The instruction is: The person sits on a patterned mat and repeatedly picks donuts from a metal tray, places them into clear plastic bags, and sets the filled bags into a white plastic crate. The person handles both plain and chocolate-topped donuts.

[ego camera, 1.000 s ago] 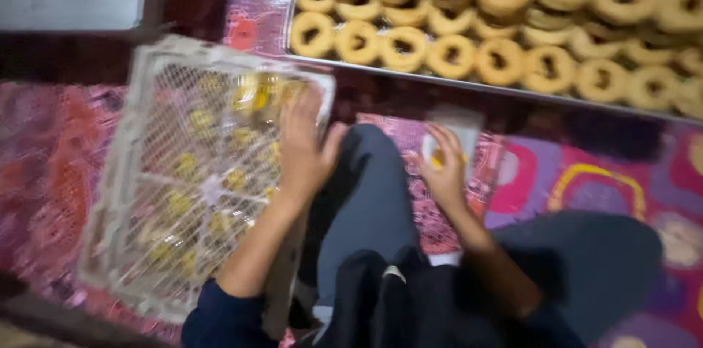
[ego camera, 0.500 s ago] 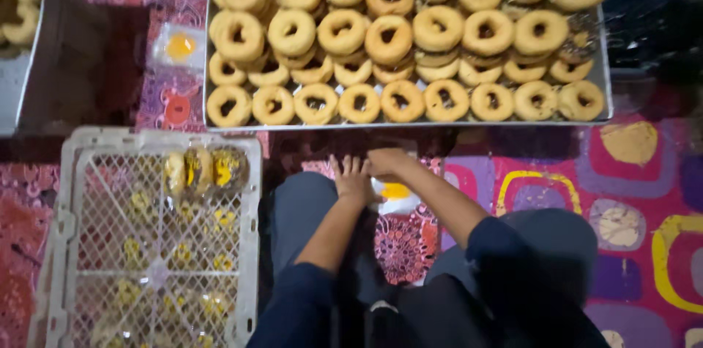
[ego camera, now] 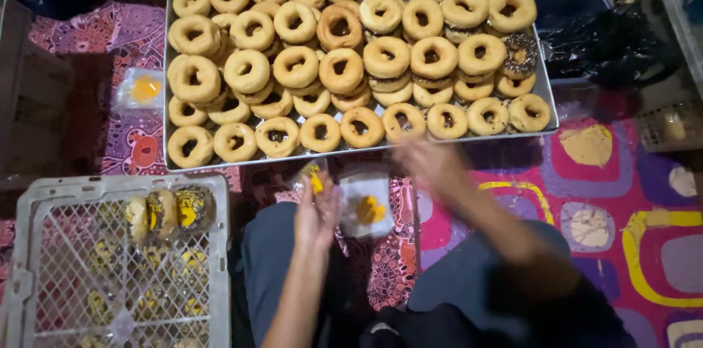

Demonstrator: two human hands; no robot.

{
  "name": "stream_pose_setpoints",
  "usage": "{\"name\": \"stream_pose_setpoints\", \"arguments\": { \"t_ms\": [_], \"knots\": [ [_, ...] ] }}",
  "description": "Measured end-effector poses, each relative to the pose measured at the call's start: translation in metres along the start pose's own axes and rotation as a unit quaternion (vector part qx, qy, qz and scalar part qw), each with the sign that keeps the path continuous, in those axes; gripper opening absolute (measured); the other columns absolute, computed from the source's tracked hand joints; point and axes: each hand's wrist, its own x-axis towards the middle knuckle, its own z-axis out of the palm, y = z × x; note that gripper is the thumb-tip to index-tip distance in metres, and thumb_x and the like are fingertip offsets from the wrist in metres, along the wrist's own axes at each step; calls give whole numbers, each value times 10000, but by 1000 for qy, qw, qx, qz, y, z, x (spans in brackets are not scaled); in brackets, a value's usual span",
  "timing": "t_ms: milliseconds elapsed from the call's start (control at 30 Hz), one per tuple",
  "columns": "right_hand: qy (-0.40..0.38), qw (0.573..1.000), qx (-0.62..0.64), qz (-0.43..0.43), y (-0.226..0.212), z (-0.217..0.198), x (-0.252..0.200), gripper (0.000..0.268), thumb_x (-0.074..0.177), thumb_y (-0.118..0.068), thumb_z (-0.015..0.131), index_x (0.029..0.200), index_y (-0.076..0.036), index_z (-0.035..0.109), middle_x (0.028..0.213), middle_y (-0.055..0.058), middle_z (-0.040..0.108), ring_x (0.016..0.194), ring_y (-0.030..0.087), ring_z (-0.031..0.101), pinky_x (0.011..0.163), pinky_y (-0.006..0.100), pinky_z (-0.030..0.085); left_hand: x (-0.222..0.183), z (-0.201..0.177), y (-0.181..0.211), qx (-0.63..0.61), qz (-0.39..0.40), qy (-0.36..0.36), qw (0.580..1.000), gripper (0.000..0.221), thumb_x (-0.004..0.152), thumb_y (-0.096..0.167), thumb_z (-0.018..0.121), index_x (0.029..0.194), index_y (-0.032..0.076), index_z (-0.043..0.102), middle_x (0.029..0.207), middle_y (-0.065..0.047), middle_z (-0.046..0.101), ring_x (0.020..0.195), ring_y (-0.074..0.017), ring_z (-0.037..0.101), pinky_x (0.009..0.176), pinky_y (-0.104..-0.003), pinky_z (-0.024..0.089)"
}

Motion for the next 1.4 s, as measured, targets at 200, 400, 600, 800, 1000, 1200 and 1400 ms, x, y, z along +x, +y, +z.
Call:
{"name": "stream_pose_setpoints", "arguments": {
  "t_ms": [200, 400, 600, 800, 1000, 1200, 1400],
  "knots": [
    [-87, 964, -173, 180, 147, -45, 65, 251, 846, -176, 755, 1077, -78, 761, 1603, 109, 399, 1539, 420, 190, 1226, 572, 190, -17, 42, 15, -16, -11, -136, 990, 490, 1028, 450, 570, 1341, 74, 600, 1252, -70, 697, 1094, -172, 671, 957, -344, 561],
    [230, 612, 700, 288, 14, -28, -54, 566, 867, 35, 702, 1423, 73, 604, 1382, 253, 577, 1222, 357, 573, 1062, 479, 464, -35, 72, 2, -6, -55, -213, 975, 501, 1054, 411, 507, 1379, 36, 572, 1312, -99, 691, 1111, -190, 700, 947, -346, 562],
    [182, 343, 860, 331, -82, 128, -148, 655, 915, -306, 711, 1469, -36, 491, 1392, 132, 600, 1270, 284, 590, 1085, 471, 467, -68, 82, -30, 132, -39, -277, 951, 473, 1044, 336, 555, 1325, -42, 600, 1251, -159, 731, 1038, -214, 731, 913, -357, 613],
    [211, 359, 846, 333, -83, 119, -150, 555, 1013, -237, 647, 1501, -86, 431, 1365, 117, 594, 1172, 268, 641, 965, 438, 561, -102, 56, -55, 101, 44, -299, 948, 366, 973, 50, 712, 1322, -20, 627, 1090, -111, 725, 857, -144, 666, 781, -305, 586],
    [332, 715, 540, 294, -137, 48, -125, 675, 953, -14, 692, 1554, -38, 386, 1373, 145, 527, 992, 213, 597, 777, 338, 512, -123, 56, -85, 22, -71, -249, 966, 331, 1005, 135, 692, 1283, -8, 584, 992, -102, 722, 843, -222, 715, 732, -354, 629],
    [181, 972, 31, 149, -132, -25, -123, 231, 870, -6, 707, 1081, -96, 730, 1052, 83, 739, 995, 275, 696, 857, 397, 559, -152, 37, -73, 170, 11, -254, 952, 337, 982, 221, 616, 1268, 337, 481, 1089, -107, 750, 961, -239, 762, 808, -374, 629],
    [155, 974, 78, 148, -172, -69, -108, 237, 897, -63, 711, 1131, -51, 746, 1050, 101, 714, 957, 229, 701, 808, 372, 562, -191, 25, -47, 250, 117, -357, 892, 346, 1065, 213, 558, 1222, -68, 684, 1129, -140, 770, 1011, -221, 750, 906, -312, 602]
  ]
}}
